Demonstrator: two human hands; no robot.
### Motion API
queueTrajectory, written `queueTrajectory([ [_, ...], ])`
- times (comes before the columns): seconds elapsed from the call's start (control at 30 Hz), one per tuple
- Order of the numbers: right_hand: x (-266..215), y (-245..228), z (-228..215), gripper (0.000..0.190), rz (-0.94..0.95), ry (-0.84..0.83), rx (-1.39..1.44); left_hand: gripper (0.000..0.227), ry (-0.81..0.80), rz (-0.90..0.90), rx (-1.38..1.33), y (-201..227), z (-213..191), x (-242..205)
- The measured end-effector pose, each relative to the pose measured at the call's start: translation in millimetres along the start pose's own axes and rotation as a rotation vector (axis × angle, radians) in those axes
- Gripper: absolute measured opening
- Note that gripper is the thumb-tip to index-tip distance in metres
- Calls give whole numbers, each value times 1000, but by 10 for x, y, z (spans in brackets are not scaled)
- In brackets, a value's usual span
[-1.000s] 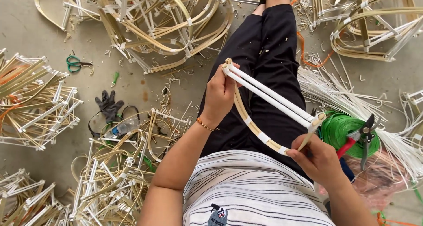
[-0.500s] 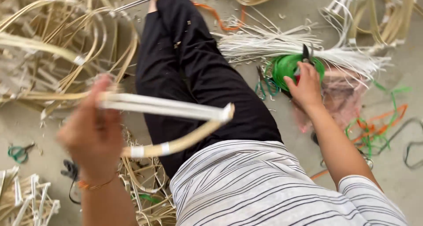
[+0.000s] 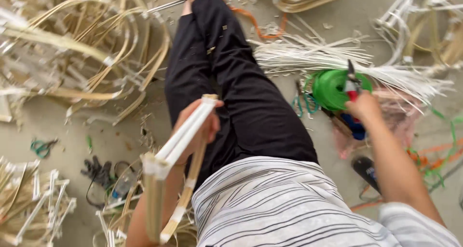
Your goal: The person is assembling bamboo or wood furniture frames using clippers and zip ties.
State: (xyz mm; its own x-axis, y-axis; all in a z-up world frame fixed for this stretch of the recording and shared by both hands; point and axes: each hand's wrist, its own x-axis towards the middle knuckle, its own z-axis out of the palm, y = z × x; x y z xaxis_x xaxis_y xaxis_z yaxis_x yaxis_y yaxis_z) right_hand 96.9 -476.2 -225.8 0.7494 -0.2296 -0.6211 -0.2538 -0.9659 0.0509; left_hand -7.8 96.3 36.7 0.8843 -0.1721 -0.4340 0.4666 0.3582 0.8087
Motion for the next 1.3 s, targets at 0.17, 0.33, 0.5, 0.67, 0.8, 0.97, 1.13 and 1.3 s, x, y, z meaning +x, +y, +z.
queueTrajectory([
  [0.17,-922,-596,-671,50,-254,-221,894,30,-39,-156,-175,-57,210,13],
  [0.33,-1913,-1391,-1045,48,-420,-932,1262,31,-97,-167,-197,-7,340,-59],
  [0.5,-2379,-1826,-1388,36,-700,-869,877,33,-52,-1,239,-22,308,-235],
  [0.67,-2378,-2011,-1290,27,-819,-790,770,34,-39,118,383,-54,297,-260],
  [0.8,-2391,-1901,-1282,21,-778,-716,917,37,-3,-61,385,-57,248,-292],
  [0.97,-2524,-2123,-1316,21,-908,-753,793,36,-33,174,440,-100,271,-258],
  [1.13,-2256,-1707,-1046,26,-700,-847,1025,36,-18,45,361,-108,235,-297],
  [1.3,-2602,-2153,-1494,79,-758,-776,808,30,-34,140,230,-26,160,-201],
])
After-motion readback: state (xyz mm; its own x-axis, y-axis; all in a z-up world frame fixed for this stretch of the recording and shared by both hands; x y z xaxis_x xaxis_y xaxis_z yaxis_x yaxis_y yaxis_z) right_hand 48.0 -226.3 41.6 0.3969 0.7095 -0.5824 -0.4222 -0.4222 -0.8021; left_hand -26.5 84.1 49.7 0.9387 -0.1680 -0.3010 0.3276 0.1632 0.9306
